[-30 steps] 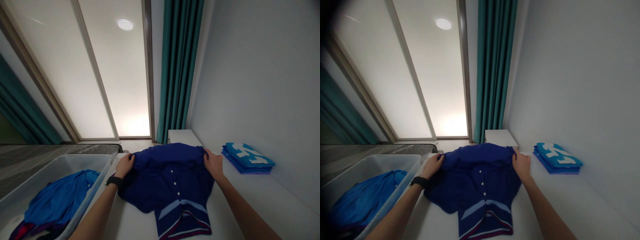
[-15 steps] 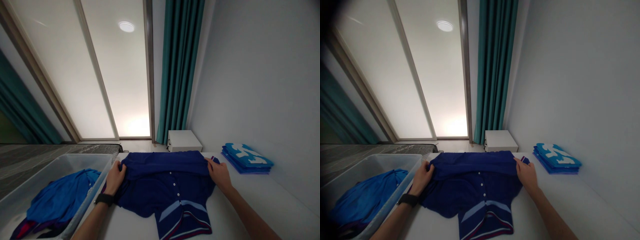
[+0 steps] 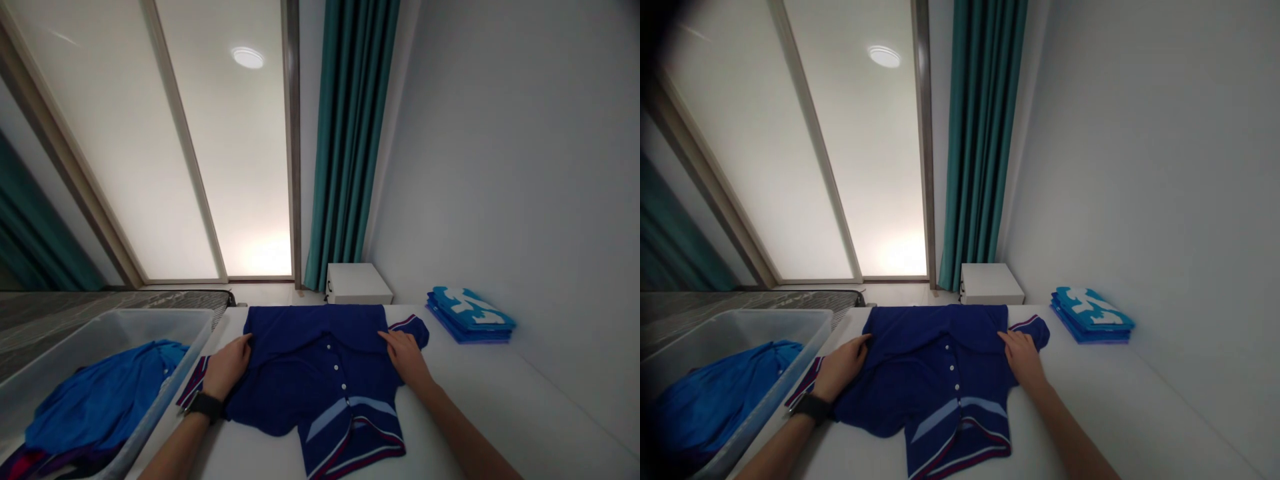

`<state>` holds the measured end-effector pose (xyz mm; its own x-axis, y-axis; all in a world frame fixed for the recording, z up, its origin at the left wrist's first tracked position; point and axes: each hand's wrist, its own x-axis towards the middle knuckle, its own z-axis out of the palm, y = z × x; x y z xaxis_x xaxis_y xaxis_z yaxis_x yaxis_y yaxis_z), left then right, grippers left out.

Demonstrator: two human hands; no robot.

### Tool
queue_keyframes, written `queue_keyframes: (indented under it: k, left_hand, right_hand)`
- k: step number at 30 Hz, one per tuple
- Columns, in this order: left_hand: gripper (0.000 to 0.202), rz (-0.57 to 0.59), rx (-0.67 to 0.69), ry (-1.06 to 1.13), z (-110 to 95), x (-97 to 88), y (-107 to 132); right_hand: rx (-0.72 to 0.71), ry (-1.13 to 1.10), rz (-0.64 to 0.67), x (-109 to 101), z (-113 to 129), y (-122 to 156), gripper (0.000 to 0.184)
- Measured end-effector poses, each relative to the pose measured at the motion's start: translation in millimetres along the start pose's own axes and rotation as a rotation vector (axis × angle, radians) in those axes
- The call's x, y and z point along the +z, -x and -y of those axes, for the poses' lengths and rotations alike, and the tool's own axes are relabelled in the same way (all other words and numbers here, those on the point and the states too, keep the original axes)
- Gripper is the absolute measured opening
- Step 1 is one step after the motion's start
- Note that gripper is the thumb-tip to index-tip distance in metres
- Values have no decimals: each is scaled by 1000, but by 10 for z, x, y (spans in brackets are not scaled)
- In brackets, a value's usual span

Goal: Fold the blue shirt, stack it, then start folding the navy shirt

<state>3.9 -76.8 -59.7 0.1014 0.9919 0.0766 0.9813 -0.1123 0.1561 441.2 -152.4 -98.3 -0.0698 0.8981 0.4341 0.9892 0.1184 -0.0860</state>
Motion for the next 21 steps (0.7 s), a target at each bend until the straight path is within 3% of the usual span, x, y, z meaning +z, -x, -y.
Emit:
queue_keyframes:
  k: [4,8,14,17,21]
  left_hand:
    - [44,46,18,-39,-109,-9,100]
    - [46,112,27,-82,-187,-35,346]
    - [42,216,4,-64,-84,-150,634]
    - [45,222,9,-33,-30,-273,556]
    - [55,156,-26,-15,-21,-344,246]
  right_hand:
    - [2,81,28,-73,146,80,43]
    - [-8,129,-7,-186,299,298,40]
    - [42,145,61,-528,433,548,23]
    - [177,182,180,-598,354,423,23]
    - [427,161,362,-470,115,56,46]
